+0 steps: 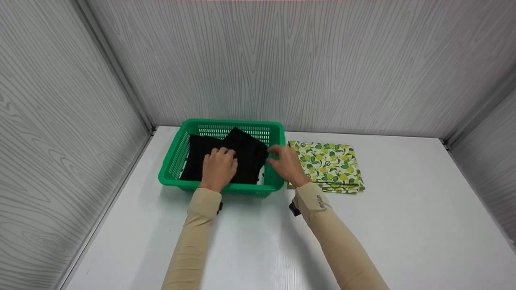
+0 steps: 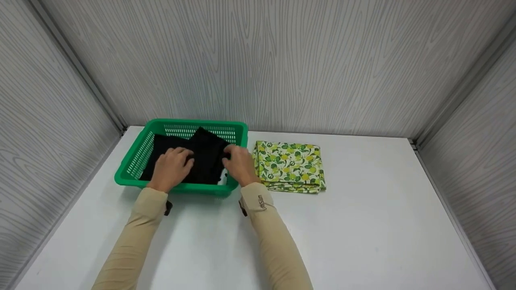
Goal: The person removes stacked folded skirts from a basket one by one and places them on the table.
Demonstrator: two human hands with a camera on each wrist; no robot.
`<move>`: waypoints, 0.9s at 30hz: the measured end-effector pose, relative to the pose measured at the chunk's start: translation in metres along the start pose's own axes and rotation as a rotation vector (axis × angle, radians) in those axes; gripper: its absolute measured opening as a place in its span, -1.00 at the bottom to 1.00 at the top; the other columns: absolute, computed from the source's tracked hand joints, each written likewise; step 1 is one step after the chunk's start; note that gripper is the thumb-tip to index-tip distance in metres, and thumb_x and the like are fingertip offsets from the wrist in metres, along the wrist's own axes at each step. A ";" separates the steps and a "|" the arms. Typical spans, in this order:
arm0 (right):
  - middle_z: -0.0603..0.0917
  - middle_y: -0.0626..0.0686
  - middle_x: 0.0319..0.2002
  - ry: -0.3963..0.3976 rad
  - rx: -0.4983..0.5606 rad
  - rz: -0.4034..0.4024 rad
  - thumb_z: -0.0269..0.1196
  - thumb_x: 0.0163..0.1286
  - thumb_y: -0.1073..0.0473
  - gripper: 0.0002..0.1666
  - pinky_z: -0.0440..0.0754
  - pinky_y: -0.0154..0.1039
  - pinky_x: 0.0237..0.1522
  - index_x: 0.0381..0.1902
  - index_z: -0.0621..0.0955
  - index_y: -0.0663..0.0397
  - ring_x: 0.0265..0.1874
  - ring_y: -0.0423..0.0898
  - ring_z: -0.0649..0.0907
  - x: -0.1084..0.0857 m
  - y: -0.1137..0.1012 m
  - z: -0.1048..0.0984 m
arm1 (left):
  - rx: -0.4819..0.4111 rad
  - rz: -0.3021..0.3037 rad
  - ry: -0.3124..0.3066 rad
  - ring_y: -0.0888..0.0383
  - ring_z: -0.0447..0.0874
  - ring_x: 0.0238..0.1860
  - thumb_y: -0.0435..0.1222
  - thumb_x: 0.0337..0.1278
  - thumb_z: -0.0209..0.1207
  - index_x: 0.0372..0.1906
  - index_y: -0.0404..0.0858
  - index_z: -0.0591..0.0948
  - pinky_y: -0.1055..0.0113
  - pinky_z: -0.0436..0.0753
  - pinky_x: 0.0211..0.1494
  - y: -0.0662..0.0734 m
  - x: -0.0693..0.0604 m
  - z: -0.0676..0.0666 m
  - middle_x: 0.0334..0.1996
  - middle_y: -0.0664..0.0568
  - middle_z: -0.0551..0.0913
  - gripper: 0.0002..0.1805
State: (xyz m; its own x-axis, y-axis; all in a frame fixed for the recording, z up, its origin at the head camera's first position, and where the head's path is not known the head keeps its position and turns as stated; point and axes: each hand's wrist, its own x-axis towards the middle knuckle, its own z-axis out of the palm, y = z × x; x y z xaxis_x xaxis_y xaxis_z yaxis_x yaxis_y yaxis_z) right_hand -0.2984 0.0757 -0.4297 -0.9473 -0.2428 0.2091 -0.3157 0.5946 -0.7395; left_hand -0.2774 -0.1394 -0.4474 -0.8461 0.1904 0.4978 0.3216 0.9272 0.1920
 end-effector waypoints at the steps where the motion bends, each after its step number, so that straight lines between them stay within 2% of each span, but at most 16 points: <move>1: 0.69 0.27 0.06 -0.007 -0.013 -0.004 0.30 0.40 0.38 -0.69 0.60 0.02 0.14 0.08 0.67 0.38 0.11 0.14 0.65 0.000 -0.002 0.003 | 0.000 -0.006 0.000 -0.23 0.64 -0.13 -0.32 0.33 0.28 -0.08 -0.40 0.74 -0.12 0.64 -0.11 -0.003 -0.001 -0.002 -0.13 -0.27 0.72 -0.79; 8: 0.68 0.26 0.09 -0.050 -0.037 0.000 0.28 0.42 0.37 -0.67 0.58 -0.02 0.16 0.11 0.65 0.36 0.13 0.11 0.64 0.003 -0.012 0.021 | 0.032 -0.024 0.028 -0.27 0.64 -0.16 -0.34 0.29 0.30 -0.10 -0.44 0.73 -0.15 0.64 -0.16 -0.028 -0.007 -0.009 -0.15 -0.31 0.71 -0.78; 13: 0.68 0.28 0.07 -0.081 -0.037 0.006 0.27 0.42 0.39 -0.67 0.61 -0.02 0.12 0.11 0.64 0.40 0.09 0.13 0.66 0.004 -0.015 0.031 | 0.007 -0.094 -0.015 -0.33 0.63 -0.15 -0.36 0.29 0.30 -0.06 -0.47 0.71 -0.23 0.63 -0.12 -0.044 -0.011 -0.010 -0.12 -0.36 0.70 -0.76; 17: 0.66 0.29 0.09 -0.130 -0.041 0.093 0.27 0.43 0.38 -0.64 0.61 -0.02 0.12 0.16 0.62 0.38 0.08 0.11 0.65 0.005 -0.017 0.037 | -0.016 -0.169 -0.079 -0.38 0.62 -0.10 -0.35 0.33 0.25 0.01 -0.49 0.68 -0.28 0.60 -0.08 -0.054 -0.012 -0.012 -0.05 -0.40 0.67 -0.71; 21: 0.63 0.30 0.13 -0.169 -0.037 0.181 0.26 0.45 0.36 -0.60 0.59 -0.01 0.15 0.20 0.58 0.37 0.10 0.12 0.63 0.006 -0.020 0.042 | -0.031 -0.205 -0.112 -0.40 0.62 -0.10 -0.35 0.35 0.22 0.04 -0.51 0.66 -0.28 0.61 -0.09 -0.064 -0.013 -0.013 -0.04 -0.42 0.65 -0.69; 25: 0.59 0.31 0.18 -0.197 -0.032 0.224 0.28 0.45 0.33 -0.55 0.57 0.00 0.16 0.25 0.54 0.36 0.14 0.13 0.61 0.006 -0.023 0.047 | -0.044 -0.249 -0.130 -0.43 0.62 -0.11 -0.36 0.35 0.22 0.05 -0.54 0.64 -0.30 0.62 -0.13 -0.072 -0.015 -0.011 -0.05 -0.44 0.64 -0.68; 27: 0.57 0.32 0.21 -0.211 -0.026 0.242 0.30 0.44 0.31 -0.50 0.57 0.00 0.17 0.28 0.52 0.36 0.15 0.13 0.60 0.005 -0.024 0.050 | -0.059 -0.289 -0.157 -0.45 0.59 -0.07 -0.35 0.37 0.20 0.11 -0.54 0.60 -0.31 0.60 -0.09 -0.074 -0.016 -0.010 0.02 -0.46 0.60 -0.64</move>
State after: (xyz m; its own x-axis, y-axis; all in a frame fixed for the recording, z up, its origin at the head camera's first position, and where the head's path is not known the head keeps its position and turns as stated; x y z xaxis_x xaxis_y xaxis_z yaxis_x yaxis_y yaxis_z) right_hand -0.2929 0.0220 -0.4430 -0.9636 -0.2438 -0.1099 -0.0864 0.6728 -0.7347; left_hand -0.2835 -0.2146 -0.4607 -0.9595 -0.0263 0.2804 0.0789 0.9307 0.3572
